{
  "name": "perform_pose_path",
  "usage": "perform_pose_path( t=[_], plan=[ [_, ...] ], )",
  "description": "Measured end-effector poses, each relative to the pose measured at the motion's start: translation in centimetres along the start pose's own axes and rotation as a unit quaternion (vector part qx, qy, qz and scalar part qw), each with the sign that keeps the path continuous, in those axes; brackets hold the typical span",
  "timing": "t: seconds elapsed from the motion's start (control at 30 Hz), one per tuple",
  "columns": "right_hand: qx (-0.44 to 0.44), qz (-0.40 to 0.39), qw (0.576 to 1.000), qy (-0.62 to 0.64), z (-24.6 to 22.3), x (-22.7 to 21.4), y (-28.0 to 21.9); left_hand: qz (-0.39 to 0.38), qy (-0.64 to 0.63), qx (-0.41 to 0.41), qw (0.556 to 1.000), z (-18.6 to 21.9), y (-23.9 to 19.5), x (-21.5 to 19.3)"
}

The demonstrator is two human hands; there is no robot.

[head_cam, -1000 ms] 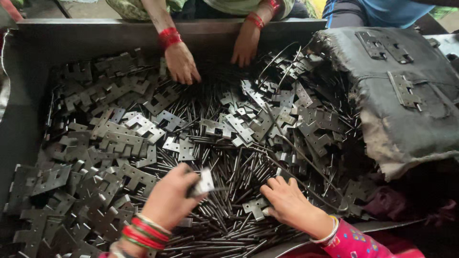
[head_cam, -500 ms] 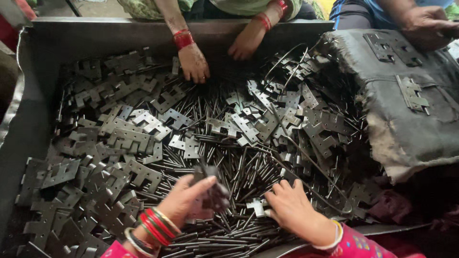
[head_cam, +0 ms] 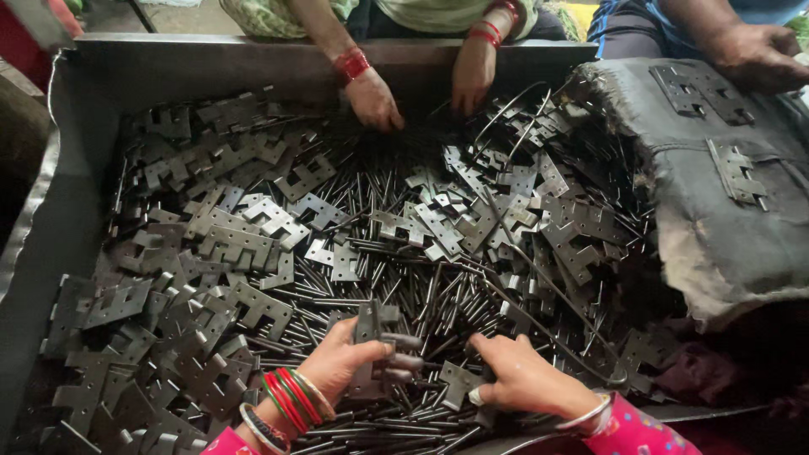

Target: The person sorts through a metal bin containing metal hinge plates and pins by hand, picking up the plates and moving them within the bin while others also work in the same bin.

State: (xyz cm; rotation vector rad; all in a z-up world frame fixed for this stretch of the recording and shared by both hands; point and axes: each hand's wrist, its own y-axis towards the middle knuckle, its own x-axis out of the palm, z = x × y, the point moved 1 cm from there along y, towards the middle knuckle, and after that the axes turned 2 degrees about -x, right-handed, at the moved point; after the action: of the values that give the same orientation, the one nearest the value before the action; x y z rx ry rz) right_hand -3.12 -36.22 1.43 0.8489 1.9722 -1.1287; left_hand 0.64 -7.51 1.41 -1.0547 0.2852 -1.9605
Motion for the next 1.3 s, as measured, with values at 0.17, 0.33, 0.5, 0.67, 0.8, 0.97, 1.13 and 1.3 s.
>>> perform_pose_path(
  t=[0.17,0.33,0.5,0.67,0.8,0.97,1.13,1.3],
  plan=[
    [0.012,0.088,0.942,0.322,-1.2,-1.7,0.5,-0.016,-0.047,0.036,0.998,-0.9,0.8,0.0],
    [0.042,0.209,0.879,0.426,-6.3,-3.3,1.8,0.031,-0.058,0.053,0.996,-2.2,1.7,0.1],
    [-0.028,0.241,0.903,0.354,-12.4,-3.3,2.2,0.048,-0.179,0.028,0.982,-2.0,1.3,0.5],
    [0.030,0.221,0.816,0.534,-11.2,-2.8,2.1,0.023,-0.156,0.062,0.986,-1.9,1.2,0.4],
    [0.051,0.217,0.820,0.528,-9.6,-0.6,1.6,0.077,-0.140,0.086,0.983,-1.4,0.7,1.5],
    [-0.011,0.090,0.770,0.632,-9.4,0.8,1.3,0.028,-0.114,0.108,0.987,-1.0,0.2,1.5],
    [0.052,0.163,0.764,0.622,-8.5,0.1,1.3,0.376,0.581,0.216,0.689,2.8,-1.2,-4.2],
    [0.031,0.184,0.756,0.627,-7.8,-0.3,0.8,0.351,0.727,0.063,0.587,-0.5,-0.3,-5.0]
  ],
)
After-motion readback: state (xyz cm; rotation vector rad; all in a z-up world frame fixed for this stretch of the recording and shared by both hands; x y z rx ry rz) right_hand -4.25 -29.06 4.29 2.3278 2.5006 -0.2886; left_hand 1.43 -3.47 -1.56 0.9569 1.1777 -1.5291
